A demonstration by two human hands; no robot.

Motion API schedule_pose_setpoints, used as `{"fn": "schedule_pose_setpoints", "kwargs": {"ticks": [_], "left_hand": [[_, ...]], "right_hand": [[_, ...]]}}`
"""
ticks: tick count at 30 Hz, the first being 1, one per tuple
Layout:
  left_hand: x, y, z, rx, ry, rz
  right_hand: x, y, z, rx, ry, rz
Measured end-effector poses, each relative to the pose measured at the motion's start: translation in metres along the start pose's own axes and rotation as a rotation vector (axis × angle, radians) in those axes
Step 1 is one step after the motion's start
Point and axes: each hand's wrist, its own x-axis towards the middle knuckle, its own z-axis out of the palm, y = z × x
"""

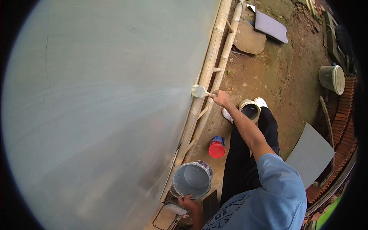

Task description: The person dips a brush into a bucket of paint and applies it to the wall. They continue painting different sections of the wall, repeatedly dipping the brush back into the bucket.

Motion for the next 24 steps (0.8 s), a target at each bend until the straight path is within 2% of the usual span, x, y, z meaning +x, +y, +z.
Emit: {"fn": "schedule_pose_setpoints", "kwargs": {"ticks": [6, 10, 13, 14, 16, 21, 24], "left_hand": [[0.001, -0.003, 0.004, 0.0, -0.039, -0.01], [-0.007, 0.007, 0.012, -0.014, -0.07, -0.009], [-0.021, 0.026, 0.027, -0.03, -0.008, -0.009], [-0.022, 0.028, 0.026, -0.017, -0.008, -0.004], [-0.023, 0.029, 0.028, -0.001, -0.007, 0.001], [-0.024, 0.026, 0.024, 0.028, -0.041, 0.008], [-0.025, 0.019, 0.023, 0.03, -0.049, 0.033]], "right_hand": [[0.007, -0.005, 0.02, -0.049, 0.034, 0.039], [0.023, -0.038, 0.045, -0.169, 0.033, 0.092], [-0.009, -0.058, 0.025, -0.013, 0.037, 0.003], [-0.026, -0.051, 0.014, 0.135, 0.054, -0.065], [-0.042, -0.038, 0.008, 0.13, 0.118, -0.062], [0.006, -0.041, 0.038, -0.07, 0.15, 0.122], [0.021, -0.06, 0.049, -0.109, 0.113, 0.134]]}}
